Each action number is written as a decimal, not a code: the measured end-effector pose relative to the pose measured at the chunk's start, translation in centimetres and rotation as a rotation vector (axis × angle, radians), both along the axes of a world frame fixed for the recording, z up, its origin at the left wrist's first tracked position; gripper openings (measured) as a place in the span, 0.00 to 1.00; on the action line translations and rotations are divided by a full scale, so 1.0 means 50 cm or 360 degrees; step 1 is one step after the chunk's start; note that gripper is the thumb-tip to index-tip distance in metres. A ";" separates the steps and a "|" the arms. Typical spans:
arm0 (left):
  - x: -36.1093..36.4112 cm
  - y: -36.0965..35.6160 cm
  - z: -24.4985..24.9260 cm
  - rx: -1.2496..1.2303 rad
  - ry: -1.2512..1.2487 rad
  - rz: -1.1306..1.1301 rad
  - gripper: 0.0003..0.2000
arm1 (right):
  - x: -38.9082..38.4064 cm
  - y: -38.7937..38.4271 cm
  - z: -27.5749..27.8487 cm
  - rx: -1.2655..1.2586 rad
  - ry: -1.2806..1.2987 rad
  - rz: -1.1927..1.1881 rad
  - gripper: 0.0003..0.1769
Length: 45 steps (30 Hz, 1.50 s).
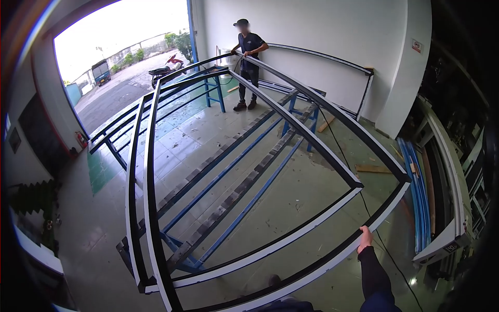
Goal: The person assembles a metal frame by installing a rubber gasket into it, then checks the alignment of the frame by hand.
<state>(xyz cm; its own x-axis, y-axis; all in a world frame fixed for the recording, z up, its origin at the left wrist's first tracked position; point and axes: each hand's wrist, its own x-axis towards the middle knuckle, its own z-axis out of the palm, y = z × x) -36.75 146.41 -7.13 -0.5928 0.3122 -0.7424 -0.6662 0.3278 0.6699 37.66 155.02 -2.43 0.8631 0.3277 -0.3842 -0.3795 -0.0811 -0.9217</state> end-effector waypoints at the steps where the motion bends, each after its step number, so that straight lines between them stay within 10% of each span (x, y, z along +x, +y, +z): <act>1: -0.025 -0.009 -0.035 -0.0009 0.0072 -0.0011 0.15 | -0.014 0.002 0.003 0.0003 -0.0003 -0.0009 0.15; 24: -0.380 -0.001 -0.045 -0.0091 0.0356 0.0092 0.19 | -0.353 -0.032 -0.132 -0.0075 0.0472 0.0352 0.14; 45: -0.338 0.000 0.011 -0.0007 0.0486 -0.0022 0.24 | -0.416 -0.045 -0.128 -0.0225 0.0141 0.0286 0.31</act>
<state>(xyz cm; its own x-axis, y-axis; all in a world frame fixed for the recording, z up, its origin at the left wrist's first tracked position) -53.62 146.42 -6.60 -0.7844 0.3188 -0.5320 -0.4300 0.3385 0.8370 16.84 152.75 -8.84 0.7565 0.4107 -0.5090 -0.4262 -0.2806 -0.8600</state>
